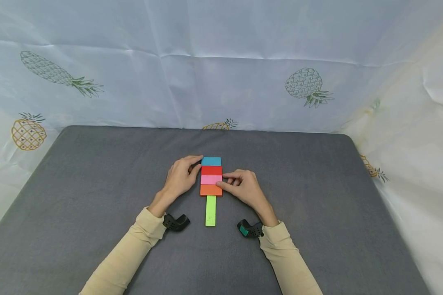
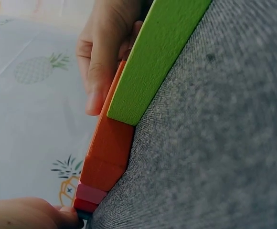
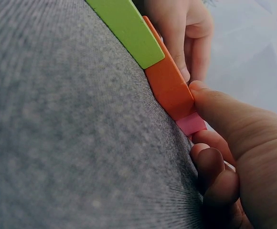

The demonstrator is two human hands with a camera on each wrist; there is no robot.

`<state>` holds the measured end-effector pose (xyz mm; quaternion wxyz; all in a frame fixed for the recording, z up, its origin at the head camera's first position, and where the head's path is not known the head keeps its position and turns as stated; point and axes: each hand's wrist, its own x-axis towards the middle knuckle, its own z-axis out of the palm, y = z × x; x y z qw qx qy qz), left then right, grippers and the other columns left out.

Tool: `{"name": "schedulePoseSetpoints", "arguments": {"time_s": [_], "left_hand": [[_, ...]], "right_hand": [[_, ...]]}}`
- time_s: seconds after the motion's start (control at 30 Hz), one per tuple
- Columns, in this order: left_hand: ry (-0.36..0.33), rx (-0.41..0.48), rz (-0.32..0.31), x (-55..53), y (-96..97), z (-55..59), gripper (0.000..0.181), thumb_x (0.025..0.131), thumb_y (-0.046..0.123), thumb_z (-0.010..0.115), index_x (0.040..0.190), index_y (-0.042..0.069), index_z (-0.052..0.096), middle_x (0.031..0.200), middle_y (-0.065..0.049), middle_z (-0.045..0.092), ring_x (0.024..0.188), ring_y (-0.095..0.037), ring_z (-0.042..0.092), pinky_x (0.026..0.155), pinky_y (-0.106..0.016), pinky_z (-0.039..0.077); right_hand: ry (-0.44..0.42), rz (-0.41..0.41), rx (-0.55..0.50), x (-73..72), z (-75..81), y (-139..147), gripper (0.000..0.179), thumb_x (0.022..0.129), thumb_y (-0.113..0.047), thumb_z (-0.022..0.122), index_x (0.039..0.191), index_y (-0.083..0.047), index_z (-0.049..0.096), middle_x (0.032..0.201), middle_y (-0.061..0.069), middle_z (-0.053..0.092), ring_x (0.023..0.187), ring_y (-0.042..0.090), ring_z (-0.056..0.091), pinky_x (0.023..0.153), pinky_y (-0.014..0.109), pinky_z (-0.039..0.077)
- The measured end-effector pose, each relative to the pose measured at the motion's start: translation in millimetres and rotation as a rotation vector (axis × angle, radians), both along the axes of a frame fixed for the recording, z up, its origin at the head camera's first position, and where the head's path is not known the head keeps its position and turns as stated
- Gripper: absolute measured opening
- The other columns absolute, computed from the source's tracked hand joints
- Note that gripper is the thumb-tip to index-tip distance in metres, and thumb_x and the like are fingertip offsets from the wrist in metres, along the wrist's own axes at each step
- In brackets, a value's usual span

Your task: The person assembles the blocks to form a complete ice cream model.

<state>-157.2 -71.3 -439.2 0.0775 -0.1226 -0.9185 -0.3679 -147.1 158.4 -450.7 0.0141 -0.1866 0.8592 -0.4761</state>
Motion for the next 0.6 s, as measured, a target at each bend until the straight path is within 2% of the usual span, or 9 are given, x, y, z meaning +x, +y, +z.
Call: {"name": "schedulePoseSetpoints", "arguments": {"time_s": [0.33, 0.5, 0.6], "left_hand": [[-0.001, -0.003, -0.004, 0.8, 1.2, -0.9, 0.033, 0.102, 0.009, 0.061, 0.134, 0.005, 0.068, 0.134, -0.011, 0.070, 0.116, -0.032, 0.068, 0.088, -0.048, 0.057], [0.001, -0.001, -0.007, 1.1, 0.5, -0.7, 0.034, 0.102, 0.009, 0.061, 0.134, 0.006, 0.068, 0.134, -0.011, 0.070, 0.113, -0.031, 0.068, 0.085, -0.047, 0.058], [-0.001, 0.008, -0.012, 0.8, -1.1, -0.5, 0.034, 0.102, 0.009, 0.061, 0.135, 0.004, 0.067, 0.134, -0.013, 0.069, 0.102, -0.030, 0.070, 0.079, -0.045, 0.057]], "right_hand": [[0.001, 0.005, -0.006, 0.1, -1.4, 0.8, 0.026, 0.085, -0.018, 0.085, 0.106, -0.003, 0.081, 0.078, 0.008, 0.068, 0.057, 0.004, 0.054, 0.054, 0.020, 0.044], [-0.002, -0.004, 0.001, 0.7, -1.0, 0.4, 0.025, 0.084, -0.018, 0.085, 0.105, -0.004, 0.081, 0.078, 0.008, 0.068, 0.057, 0.004, 0.054, 0.055, 0.020, 0.044], [-0.001, -0.003, 0.005, 0.4, -1.1, 0.2, 0.025, 0.085, -0.018, 0.085, 0.105, -0.004, 0.081, 0.078, 0.008, 0.068, 0.057, 0.003, 0.054, 0.055, 0.019, 0.044]]}}
